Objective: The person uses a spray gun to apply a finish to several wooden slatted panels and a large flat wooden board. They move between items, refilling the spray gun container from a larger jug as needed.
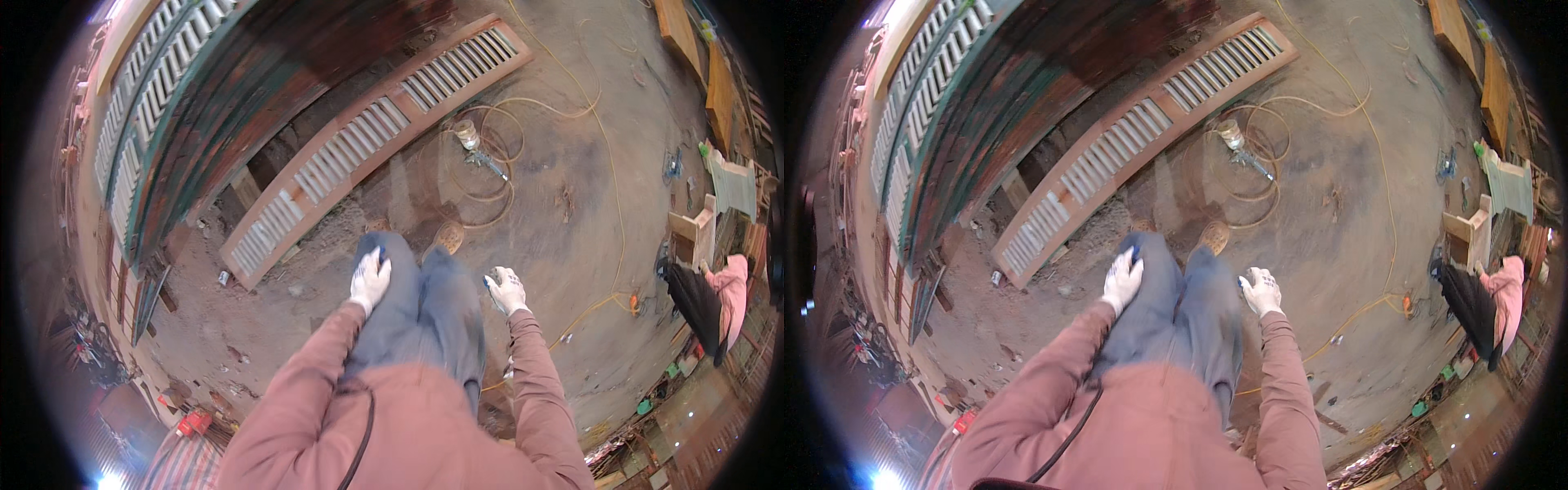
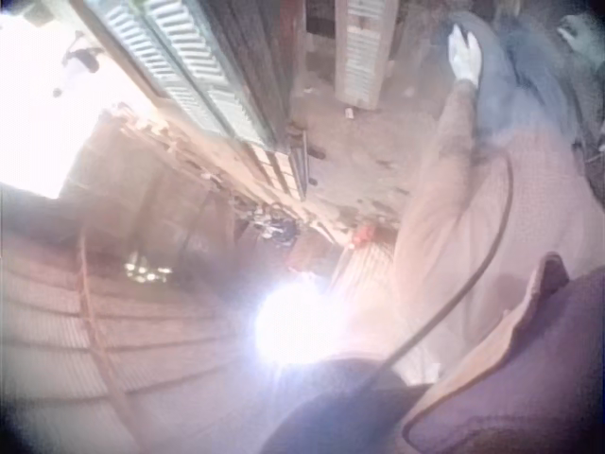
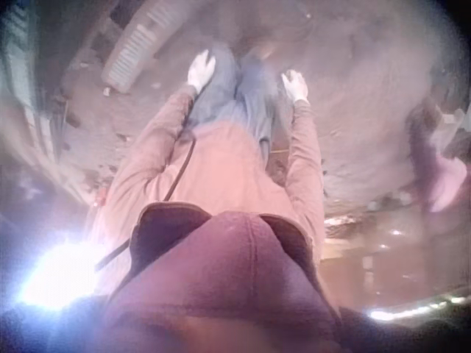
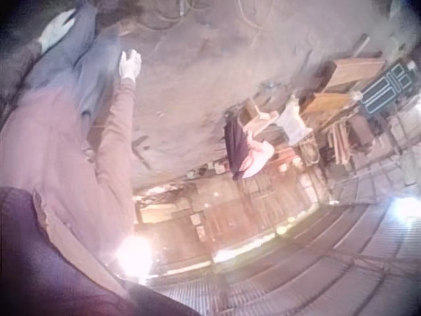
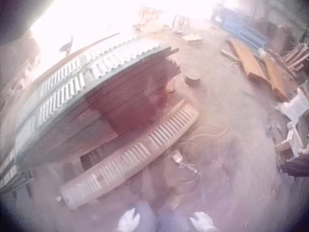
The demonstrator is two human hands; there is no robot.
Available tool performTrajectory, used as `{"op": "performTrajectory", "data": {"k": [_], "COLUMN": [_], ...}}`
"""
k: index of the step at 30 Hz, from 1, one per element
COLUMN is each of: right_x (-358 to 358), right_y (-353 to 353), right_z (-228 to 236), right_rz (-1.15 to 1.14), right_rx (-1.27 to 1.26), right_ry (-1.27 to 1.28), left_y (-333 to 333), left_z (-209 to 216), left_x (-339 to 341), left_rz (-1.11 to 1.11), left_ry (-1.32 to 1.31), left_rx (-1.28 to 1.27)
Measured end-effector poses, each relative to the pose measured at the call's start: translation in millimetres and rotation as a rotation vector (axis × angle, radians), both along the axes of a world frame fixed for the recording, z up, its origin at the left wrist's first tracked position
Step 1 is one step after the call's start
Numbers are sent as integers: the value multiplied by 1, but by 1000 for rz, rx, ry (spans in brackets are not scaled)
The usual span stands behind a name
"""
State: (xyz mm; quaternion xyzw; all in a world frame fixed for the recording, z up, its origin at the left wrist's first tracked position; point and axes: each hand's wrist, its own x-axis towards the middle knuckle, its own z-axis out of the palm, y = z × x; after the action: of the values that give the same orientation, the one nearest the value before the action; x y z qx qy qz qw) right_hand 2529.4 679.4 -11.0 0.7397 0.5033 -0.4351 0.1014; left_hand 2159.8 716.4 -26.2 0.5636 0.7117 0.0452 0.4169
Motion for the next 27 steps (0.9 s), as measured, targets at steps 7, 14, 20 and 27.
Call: {"op": "performTrajectory", "data": {"k": [7, 14, 20, 27], "right_x": [68, 124, 78, -36], "right_y": [157, 323, 306, 204], "right_z": [-288, -529, -501, -275], "right_rz": [266, 381, 433, 767], "right_rx": [-137, 341, 226, 337], "right_ry": [-232, -391, -416, -37], "left_y": [-8, 26, 20, 11], "left_z": [-130, -218, -224, -254], "left_x": [69, 88, 80, 118], "left_rz": [-265, -155, 112, 1107], "left_ry": [-143, -297, -324, -610], "left_rx": [-124, -224, -301, -336]}}
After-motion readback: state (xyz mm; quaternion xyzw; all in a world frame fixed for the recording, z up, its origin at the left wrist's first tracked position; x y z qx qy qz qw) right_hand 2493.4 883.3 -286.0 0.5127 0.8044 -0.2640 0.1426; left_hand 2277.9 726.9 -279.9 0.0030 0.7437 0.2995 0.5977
